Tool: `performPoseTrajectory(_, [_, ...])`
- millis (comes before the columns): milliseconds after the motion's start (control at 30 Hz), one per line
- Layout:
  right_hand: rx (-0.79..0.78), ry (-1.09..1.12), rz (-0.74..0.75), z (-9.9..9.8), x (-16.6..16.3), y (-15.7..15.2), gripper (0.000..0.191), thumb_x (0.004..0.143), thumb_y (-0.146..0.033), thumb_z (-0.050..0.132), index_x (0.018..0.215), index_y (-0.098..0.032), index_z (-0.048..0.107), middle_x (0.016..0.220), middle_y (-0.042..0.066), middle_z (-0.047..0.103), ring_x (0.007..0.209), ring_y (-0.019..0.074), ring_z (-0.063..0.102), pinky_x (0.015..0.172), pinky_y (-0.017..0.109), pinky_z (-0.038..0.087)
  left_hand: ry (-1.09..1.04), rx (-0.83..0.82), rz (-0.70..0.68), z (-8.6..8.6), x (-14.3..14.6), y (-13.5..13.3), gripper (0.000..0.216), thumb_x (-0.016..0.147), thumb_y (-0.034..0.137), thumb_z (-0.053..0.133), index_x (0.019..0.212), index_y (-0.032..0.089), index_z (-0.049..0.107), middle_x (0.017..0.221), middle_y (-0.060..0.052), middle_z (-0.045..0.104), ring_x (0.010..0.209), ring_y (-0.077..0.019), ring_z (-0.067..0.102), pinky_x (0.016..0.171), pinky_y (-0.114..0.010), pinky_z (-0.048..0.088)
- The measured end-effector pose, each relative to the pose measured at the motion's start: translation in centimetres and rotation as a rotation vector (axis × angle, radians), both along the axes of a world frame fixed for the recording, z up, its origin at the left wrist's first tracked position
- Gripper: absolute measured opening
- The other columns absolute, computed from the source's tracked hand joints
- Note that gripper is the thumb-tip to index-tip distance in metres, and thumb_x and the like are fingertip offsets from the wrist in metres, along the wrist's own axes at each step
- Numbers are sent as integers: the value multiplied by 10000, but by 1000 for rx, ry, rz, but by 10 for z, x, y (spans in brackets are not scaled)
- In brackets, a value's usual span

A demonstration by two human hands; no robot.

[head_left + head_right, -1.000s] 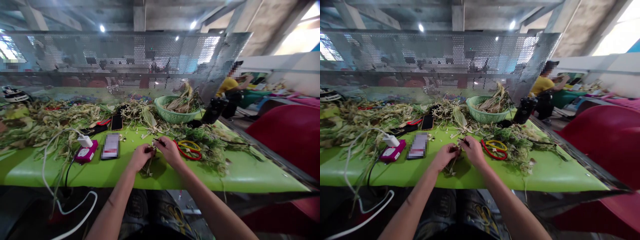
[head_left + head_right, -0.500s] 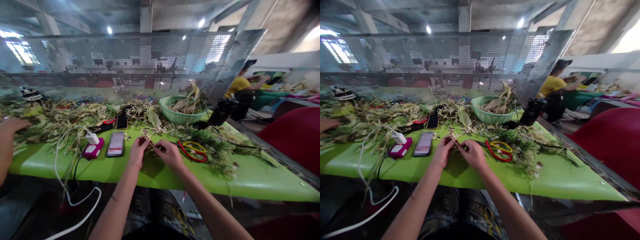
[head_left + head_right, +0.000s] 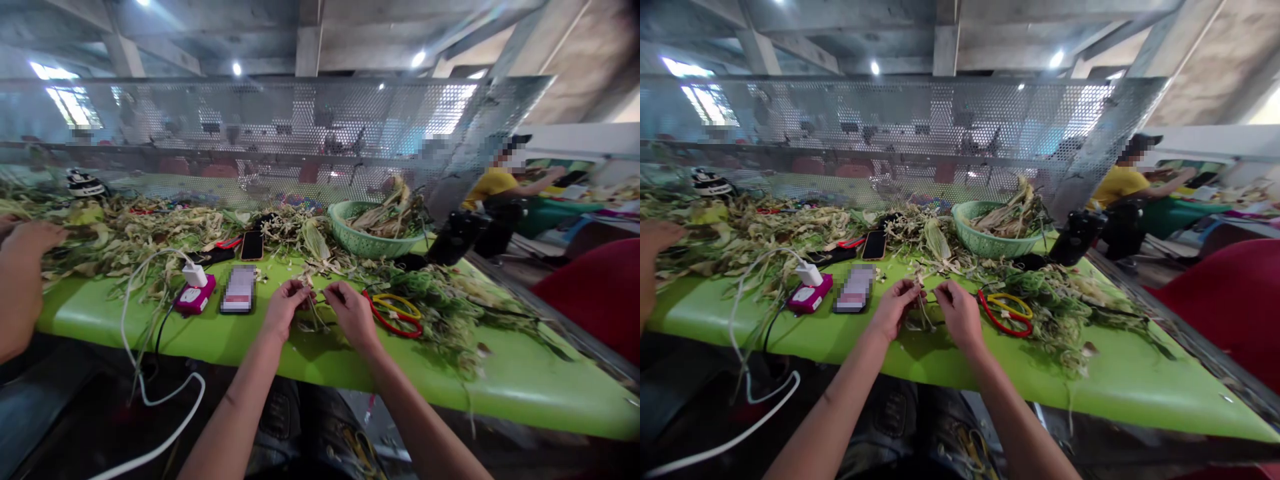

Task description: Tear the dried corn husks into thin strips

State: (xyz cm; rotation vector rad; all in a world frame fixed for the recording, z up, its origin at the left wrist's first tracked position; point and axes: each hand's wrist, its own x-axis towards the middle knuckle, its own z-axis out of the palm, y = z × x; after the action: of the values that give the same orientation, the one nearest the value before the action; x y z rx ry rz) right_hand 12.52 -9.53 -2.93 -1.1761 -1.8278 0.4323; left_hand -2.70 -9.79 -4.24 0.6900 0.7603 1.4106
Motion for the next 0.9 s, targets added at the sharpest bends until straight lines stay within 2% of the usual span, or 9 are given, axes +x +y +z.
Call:
performPoseTrajectory(133, [171, 4, -6, 9, 2, -2, 150, 861, -314, 567, 964, -209, 593, 971, 67, 625, 917, 226, 575, 818, 338, 442, 65, 20, 126, 1, 2, 3, 380, 591, 340, 815, 817, 145, 581, 703, -9, 651, 654, -132, 640, 555, -207, 470])
performPoseTrajectory(200, [245, -50, 15, 12, 3, -4, 154, 830, -320, 618, 947, -220, 605, 1054, 78, 611, 1027, 252, 546, 898, 385, 414, 79, 12, 175, 2, 4, 5, 373, 603, 353, 803, 819, 146, 581, 718, -10, 646, 660, -137, 641, 550, -217, 480])
performPoseTrajectory(300, [254, -153, 53, 12, 1, -3, 114, 797, -321, 666, 836, -220, 634, 1042, 75, 620, 1019, 263, 548, 898, 407, 405, 55, 7, 202, 5, 4, 8, 365, 607, 347, 798, 819, 146, 580, 717, -6, 637, 657, -133, 636, 563, -227, 491])
performPoseTrajectory(400, [213, -153, 63, 9, 0, 4, 97, 826, -303, 630, 791, -215, 648, 974, 73, 630, 976, 253, 563, 862, 393, 423, 54, 10, 212, 9, 3, 11, 351, 609, 341, 796, 815, 144, 591, 721, -4, 635, 655, -127, 631, 579, -234, 501])
performPoseTrajectory(533, [176, -140, 119, 13, 5, 20, 144, 857, -309, 578, 765, -210, 628, 957, 76, 629, 961, 247, 571, 852, 380, 435, 110, 24, 190, 18, -2, 16, 323, 618, 337, 787, 788, 144, 591, 688, -2, 637, 606, -126, 625, 524, -218, 473])
performPoseTrajectory(667, [244, -243, 149, 28, 16, 38, 158, 870, -317, 554, 769, -208, 608, 1001, 86, 628, 976, 254, 568, 866, 395, 425, 142, 14, 102, 30, -4, 23, 314, 599, 301, 796, 763, 140, 583, 645, -6, 642, 549, -127, 621, 511, -217, 453])
performPoseTrajectory(800, [299, -341, 145, 41, 30, 58, 168, 880, -317, 531, 771, -204, 592, 1026, 95, 619, 975, 260, 565, 867, 411, 421, 137, 39, 13, 39, 4, 35, 296, 591, 269, 798, 754, 139, 588, 631, 2, 629, 514, -116, 599, 522, -228, 456])
performPoseTrajectory(900, [305, -325, 106, 47, 37, 73, 170, 874, -329, 528, 777, -205, 592, 1068, 102, 602, 1017, 266, 556, 886, 408, 424, 116, 46, -8, 46, 15, 52, 281, 593, 265, 798, 747, 141, 598, 651, -4, 631, 533, -114, 594, 534, -232, 457])
